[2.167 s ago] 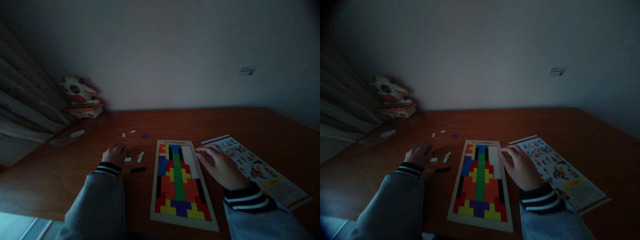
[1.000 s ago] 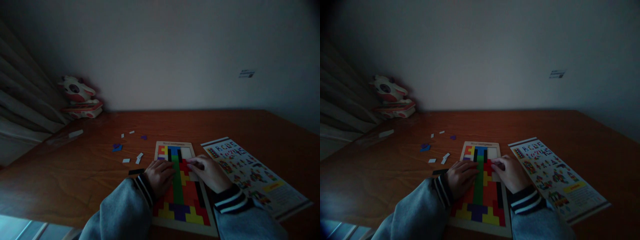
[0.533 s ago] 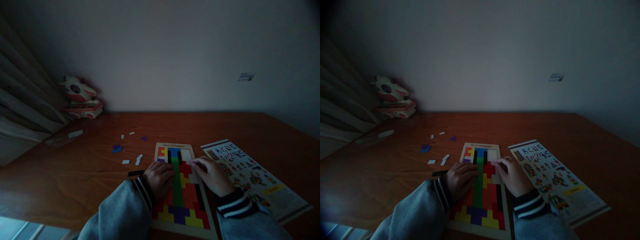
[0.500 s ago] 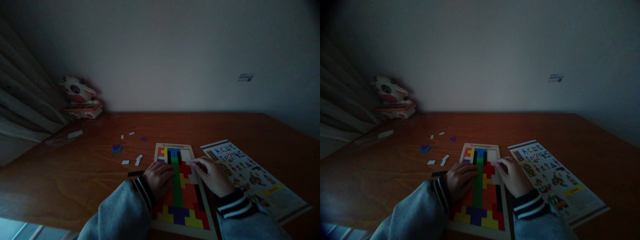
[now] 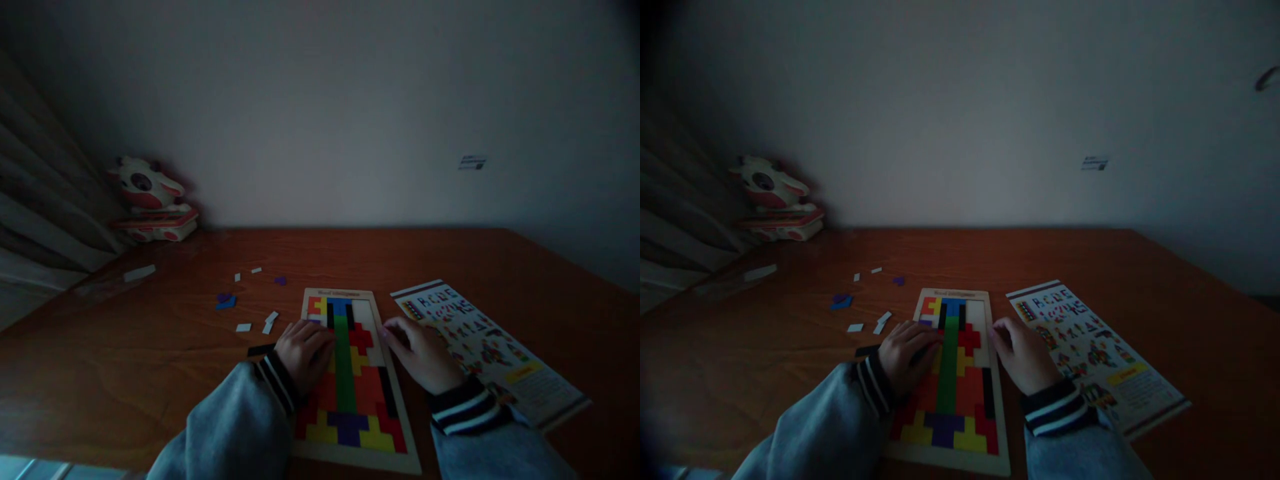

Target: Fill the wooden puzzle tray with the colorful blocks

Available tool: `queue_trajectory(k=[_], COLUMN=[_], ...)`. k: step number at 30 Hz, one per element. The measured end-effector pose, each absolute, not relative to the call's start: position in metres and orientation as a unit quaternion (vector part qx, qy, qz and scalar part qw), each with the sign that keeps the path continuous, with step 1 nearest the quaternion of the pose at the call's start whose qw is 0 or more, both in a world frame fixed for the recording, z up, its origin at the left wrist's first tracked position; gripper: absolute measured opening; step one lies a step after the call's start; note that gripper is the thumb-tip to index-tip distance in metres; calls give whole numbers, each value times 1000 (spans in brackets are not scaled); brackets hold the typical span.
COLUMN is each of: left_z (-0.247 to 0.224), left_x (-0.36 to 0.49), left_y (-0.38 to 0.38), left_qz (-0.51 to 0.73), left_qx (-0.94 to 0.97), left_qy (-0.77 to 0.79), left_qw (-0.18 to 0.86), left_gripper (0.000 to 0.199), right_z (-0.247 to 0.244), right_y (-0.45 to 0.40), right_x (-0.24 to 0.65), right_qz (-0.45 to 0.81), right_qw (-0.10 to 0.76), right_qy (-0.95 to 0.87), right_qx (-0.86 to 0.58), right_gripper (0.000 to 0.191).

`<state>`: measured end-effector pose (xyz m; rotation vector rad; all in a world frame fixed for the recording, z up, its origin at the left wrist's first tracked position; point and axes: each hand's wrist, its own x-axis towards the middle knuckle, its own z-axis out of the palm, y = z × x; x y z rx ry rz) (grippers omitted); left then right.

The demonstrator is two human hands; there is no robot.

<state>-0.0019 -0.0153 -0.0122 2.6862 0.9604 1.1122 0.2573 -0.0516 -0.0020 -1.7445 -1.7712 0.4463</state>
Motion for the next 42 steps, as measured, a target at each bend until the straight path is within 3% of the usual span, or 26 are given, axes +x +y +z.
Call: queue_trajectory(k=[5,11,16,26,42], left_z=[-8,-3,-5,-5,-14], left_x=[-5,-8,-8,-4,-3], left_y=[-16,-20,-20,-24,-22], left_qz=[382,383,381,368,358], left_qx=[868,870,875,888,891], left_qy=[314,308,296,274,276], left_qw=[48,28,32,38,43], left_gripper=[18,14,13,15,16], right_z=[6,9,6,-2,-6], right_y=[-56,-58,-51,-51,-46], right_x=[259,263,260,252,236], right_qz=[189,196,173,129,114], right_qw=[281,296,335,304,321], right_qy=[-673,-644,-696,-752,-688], right_qx=[-657,-677,-611,-571,-641], right_gripper=[26,38,25,22,23])
